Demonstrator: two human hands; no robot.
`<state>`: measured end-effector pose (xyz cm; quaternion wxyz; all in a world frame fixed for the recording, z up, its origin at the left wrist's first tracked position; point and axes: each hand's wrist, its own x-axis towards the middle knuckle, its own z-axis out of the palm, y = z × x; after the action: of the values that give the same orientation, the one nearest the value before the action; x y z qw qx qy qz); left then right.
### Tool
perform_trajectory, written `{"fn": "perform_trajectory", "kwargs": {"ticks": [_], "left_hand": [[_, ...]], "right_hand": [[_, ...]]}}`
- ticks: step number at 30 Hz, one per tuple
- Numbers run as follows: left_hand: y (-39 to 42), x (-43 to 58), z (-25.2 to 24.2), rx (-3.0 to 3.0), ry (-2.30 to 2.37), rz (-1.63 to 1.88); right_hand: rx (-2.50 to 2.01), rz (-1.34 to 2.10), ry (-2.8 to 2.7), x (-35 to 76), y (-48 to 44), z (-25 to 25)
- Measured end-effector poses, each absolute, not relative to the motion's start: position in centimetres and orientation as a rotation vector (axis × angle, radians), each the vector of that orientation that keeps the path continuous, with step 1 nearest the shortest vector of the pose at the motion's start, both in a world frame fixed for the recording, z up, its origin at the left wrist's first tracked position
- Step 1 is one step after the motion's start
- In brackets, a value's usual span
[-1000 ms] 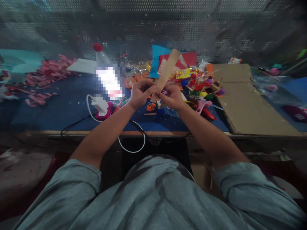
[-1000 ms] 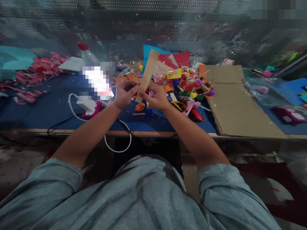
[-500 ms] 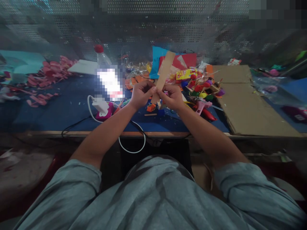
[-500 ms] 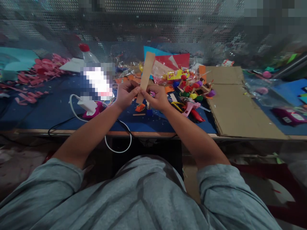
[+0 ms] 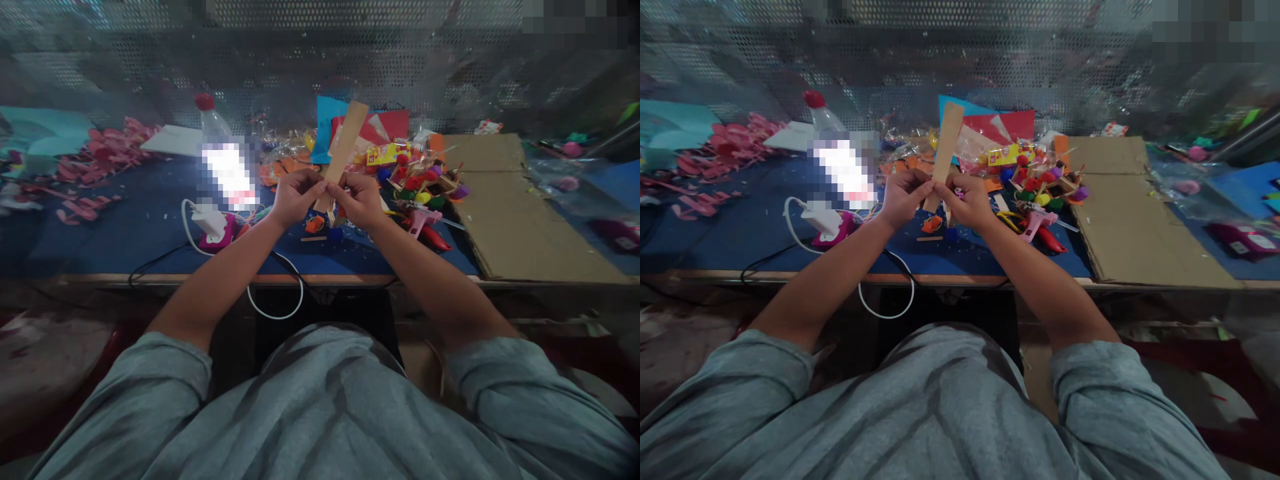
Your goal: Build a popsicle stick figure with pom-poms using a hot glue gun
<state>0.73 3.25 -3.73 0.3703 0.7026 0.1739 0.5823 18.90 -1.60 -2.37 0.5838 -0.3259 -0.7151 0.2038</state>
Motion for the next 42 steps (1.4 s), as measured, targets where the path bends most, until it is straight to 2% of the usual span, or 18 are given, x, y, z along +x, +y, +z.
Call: {"fn": "perform_trajectory", "kwargs": {"ticks": [42], "left_hand": [[1.4, 0.5, -2.7, 1.900, 0.434, 1.349]], "right_hand": [[-0.670, 0.626, -1.489, 18.7, -1.1, -3.3]]}}
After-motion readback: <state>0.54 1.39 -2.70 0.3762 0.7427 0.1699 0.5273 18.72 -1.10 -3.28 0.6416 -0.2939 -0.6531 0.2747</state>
